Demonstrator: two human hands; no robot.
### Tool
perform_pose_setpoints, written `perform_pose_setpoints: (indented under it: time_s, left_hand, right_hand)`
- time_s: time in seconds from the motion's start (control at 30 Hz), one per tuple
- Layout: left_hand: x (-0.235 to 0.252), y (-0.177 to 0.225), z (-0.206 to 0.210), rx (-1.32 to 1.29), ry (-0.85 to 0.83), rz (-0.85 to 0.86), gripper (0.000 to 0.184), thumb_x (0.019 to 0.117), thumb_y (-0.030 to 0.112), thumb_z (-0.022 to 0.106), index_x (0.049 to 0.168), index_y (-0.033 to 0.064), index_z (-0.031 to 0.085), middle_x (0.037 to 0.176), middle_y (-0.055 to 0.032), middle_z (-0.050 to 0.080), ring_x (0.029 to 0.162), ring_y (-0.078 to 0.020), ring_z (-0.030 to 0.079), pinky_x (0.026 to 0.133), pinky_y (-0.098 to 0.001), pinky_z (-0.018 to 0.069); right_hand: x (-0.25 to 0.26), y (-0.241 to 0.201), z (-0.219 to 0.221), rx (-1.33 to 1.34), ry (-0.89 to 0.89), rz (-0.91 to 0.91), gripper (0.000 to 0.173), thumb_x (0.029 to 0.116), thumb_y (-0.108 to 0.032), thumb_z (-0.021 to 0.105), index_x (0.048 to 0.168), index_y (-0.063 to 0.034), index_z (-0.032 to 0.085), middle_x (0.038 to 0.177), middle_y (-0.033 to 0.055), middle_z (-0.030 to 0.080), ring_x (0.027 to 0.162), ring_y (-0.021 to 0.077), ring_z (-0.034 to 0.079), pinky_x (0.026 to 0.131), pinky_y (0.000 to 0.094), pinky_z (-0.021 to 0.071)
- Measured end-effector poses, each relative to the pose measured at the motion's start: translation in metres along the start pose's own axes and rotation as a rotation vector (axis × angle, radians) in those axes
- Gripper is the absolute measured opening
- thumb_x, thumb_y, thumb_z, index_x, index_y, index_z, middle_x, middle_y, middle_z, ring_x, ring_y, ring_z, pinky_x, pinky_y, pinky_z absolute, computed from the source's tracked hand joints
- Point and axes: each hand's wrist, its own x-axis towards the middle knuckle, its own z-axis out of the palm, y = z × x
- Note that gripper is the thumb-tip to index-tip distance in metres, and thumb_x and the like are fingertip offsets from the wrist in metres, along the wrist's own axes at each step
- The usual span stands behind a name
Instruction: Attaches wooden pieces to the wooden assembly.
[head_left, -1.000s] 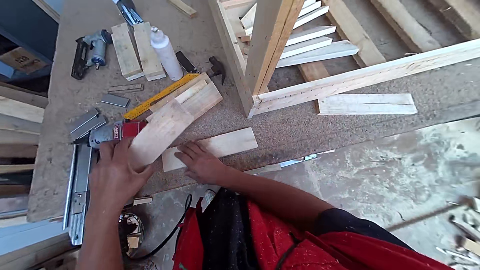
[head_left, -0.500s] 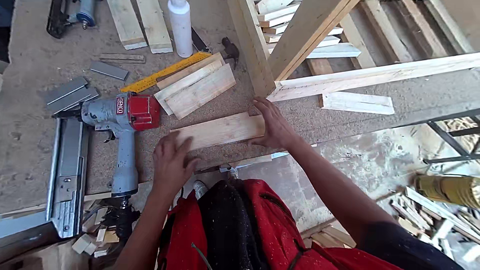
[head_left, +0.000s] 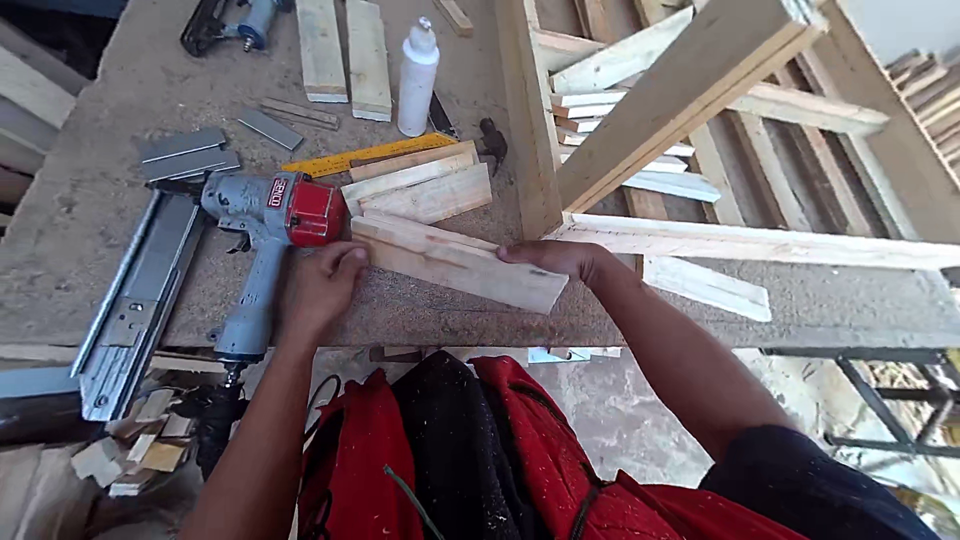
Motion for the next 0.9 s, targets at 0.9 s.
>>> perform_pose_setpoints:
  time_s: [0.9]
  left_hand:
    - [-0.059,-0.059,0.009,0.262,0.370,0.177,0.054,0.0897,0.017,0.078,0.140,0.0098,0.058,0.121,-0.0007,0.073,0.123,-0.0196,0.064,0.111,-0.0499,0.0468]
  right_hand:
    - [0.056,0.118,0.048,-0.942,0.725,-0.786,0.066,0.0945,-0.061,0.056,0.147,-0.0209,0.056,0.151,0.0125,0.051,0.132,0.0288,0.054,0.107,0.0542,0.0436]
